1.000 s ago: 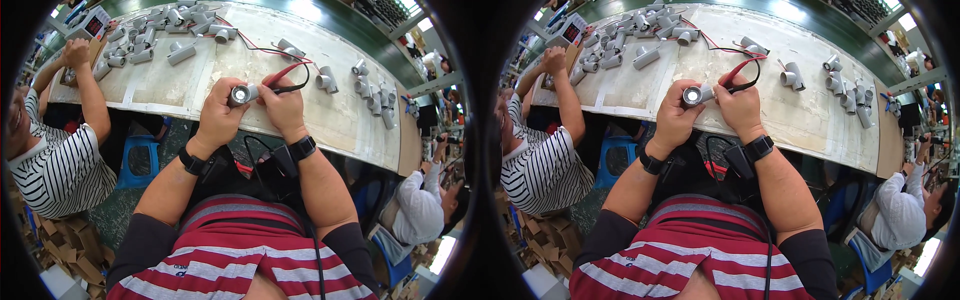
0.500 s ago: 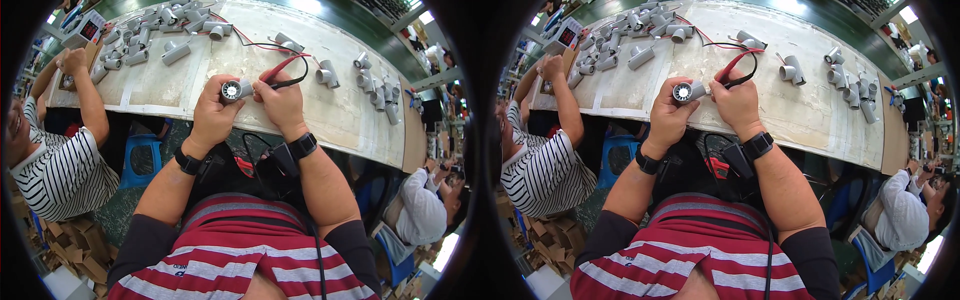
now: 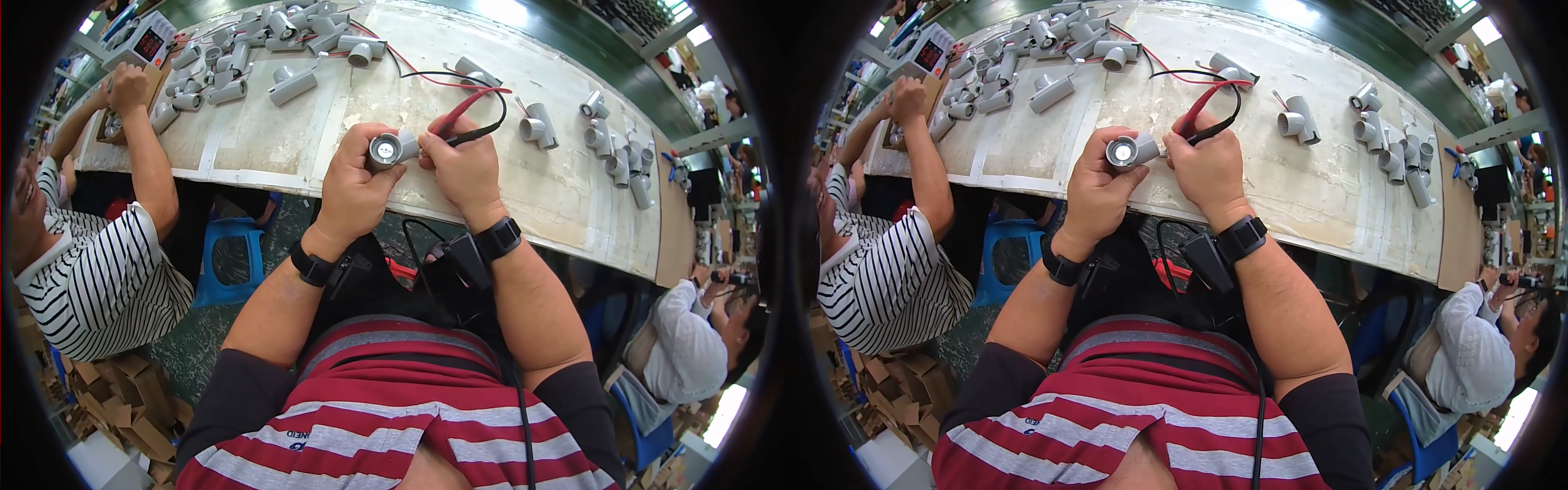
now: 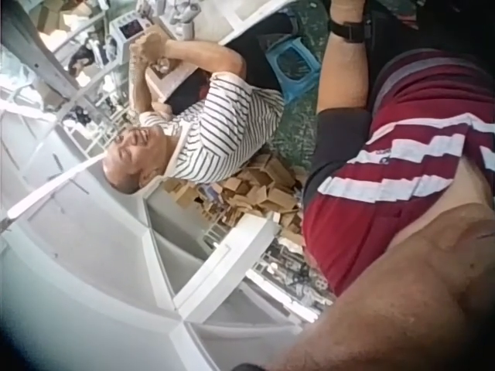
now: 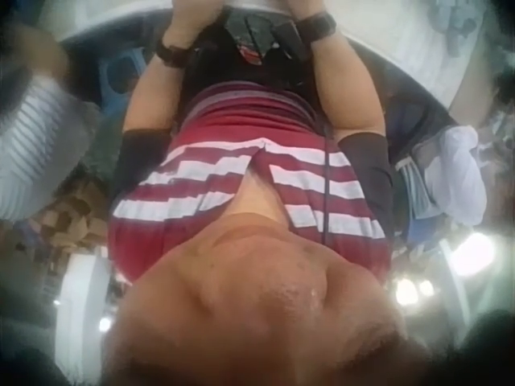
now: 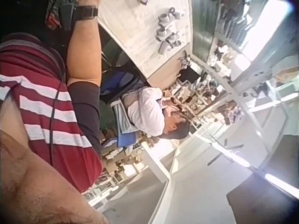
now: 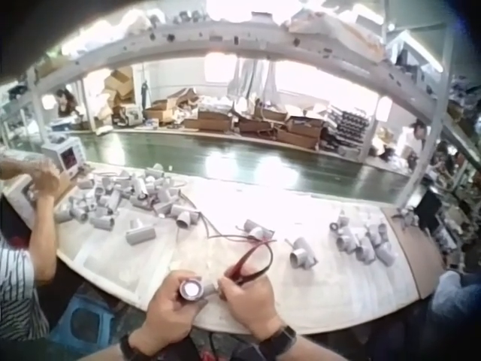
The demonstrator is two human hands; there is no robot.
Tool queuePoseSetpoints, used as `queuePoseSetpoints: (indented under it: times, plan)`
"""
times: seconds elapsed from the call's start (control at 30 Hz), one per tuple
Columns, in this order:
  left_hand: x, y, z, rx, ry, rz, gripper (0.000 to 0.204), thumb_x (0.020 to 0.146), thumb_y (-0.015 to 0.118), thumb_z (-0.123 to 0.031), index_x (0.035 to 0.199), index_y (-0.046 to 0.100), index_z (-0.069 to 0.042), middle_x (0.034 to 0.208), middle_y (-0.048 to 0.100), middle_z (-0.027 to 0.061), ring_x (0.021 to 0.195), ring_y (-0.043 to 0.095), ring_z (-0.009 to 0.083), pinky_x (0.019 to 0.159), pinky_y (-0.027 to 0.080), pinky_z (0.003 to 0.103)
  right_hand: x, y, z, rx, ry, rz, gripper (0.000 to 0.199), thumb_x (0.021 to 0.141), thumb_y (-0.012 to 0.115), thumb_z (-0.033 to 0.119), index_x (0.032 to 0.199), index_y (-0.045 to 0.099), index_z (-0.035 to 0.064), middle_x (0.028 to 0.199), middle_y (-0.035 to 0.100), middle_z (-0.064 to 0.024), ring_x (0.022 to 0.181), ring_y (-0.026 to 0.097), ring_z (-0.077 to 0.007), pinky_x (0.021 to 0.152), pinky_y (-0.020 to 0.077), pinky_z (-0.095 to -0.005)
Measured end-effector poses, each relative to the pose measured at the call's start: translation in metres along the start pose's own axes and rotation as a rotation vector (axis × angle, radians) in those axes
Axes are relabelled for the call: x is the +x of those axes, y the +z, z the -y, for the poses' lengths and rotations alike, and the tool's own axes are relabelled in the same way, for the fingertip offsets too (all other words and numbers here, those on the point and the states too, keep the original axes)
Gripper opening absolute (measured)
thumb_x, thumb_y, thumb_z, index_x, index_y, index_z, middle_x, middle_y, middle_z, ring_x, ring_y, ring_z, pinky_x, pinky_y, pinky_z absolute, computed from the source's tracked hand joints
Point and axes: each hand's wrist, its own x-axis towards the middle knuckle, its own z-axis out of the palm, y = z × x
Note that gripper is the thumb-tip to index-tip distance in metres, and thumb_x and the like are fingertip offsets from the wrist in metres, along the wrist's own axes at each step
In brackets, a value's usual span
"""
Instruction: The person tests plastic pipe fittings by touching the internal components with a multimeter probe and placing them into a pile. After testing several fittings, the person moves the pile onto a conveyor belt.
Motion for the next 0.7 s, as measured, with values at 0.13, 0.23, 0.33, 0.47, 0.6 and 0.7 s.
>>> queuePoseSetpoints:
  times: [0.13,0.23,0.33,0.47,0.6,0.7]
  plan:
    - [-0.001,-0.001,0.0,-0.008,0.003,-0.002,0.043,0.08,0.072,0.01,0.117,0.059,-0.008,0.112,0.061,0.0067,0.104,0.061,0.0191,0.092,0.049,0.03,-0.001,0.001,0.001,0.001,0.007,0.002,0.011,0.09,0.07,0.008,0.093,0.064,-0.0004,0.074,0.069,-0.0061,0.064,0.067,-0.0131,0.059,0.0528,-0.0262]
    - [-0.004,-0.001,0.001,-0.006,-0.004,0.001,0.043,0.08,0.072,0.01,0.117,0.059,-0.008,0.112,0.061,0.0067,0.104,0.061,0.0191,0.092,0.05,0.031,-0.004,0.001,0.0,0.008,0.011,0.0,0.011,0.09,0.07,0.008,0.093,0.064,-0.0004,0.074,0.069,-0.0063,0.064,0.067,-0.0132,0.059,0.0528,-0.0263]
    - [-0.004,-0.005,0.002,0.074,0.035,0.051,0.047,0.087,0.068,0.013,0.128,0.055,-0.008,0.116,0.06,0.0016,0.107,0.058,0.0102,0.094,0.049,0.026,-0.004,0.002,0.0,0.025,0.013,-0.006,0.011,0.09,0.07,0.008,0.094,0.064,-0.0005,0.074,0.069,-0.0063,0.065,0.067,-0.0134,0.059,0.0529,-0.0264]
    - [-0.005,-0.004,0.003,0.034,0.026,0.056,0.048,0.087,0.068,0.013,0.128,0.055,-0.008,0.116,0.06,0.0017,0.108,0.058,0.0105,0.094,0.049,0.026,-0.005,0.002,-0.002,0.037,0.017,-0.003,0.011,0.09,0.07,0.008,0.094,0.064,-0.0007,0.074,0.069,-0.0061,0.064,0.066,-0.0134,0.059,0.0529,-0.0265]
    - [-0.002,-0.003,0.005,0.024,0.022,0.052,0.048,0.087,0.067,0.014,0.128,0.055,-0.008,0.115,0.059,0.0018,0.108,0.058,0.0104,0.094,0.048,0.025,0.0,0.002,-0.005,0.026,0.018,0.014,0.012,0.09,0.07,0.008,0.095,0.064,-0.0011,0.075,0.069,-0.0064,0.064,0.066,-0.0134,0.059,0.053,-0.0266]
    - [0.004,-0.005,0.004,0.042,0.017,0.046,0.046,0.087,0.068,0.013,0.126,0.056,-0.008,0.115,0.06,0.002,0.108,0.058,0.0116,0.094,0.048,0.026,0.004,0.004,0.003,0.045,0.017,-0.017,0.01,0.089,0.07,0.007,0.093,0.066,-0.0004,0.074,0.069,-0.0059,0.063,0.066,-0.0132,0.059,0.0525,-0.0269]
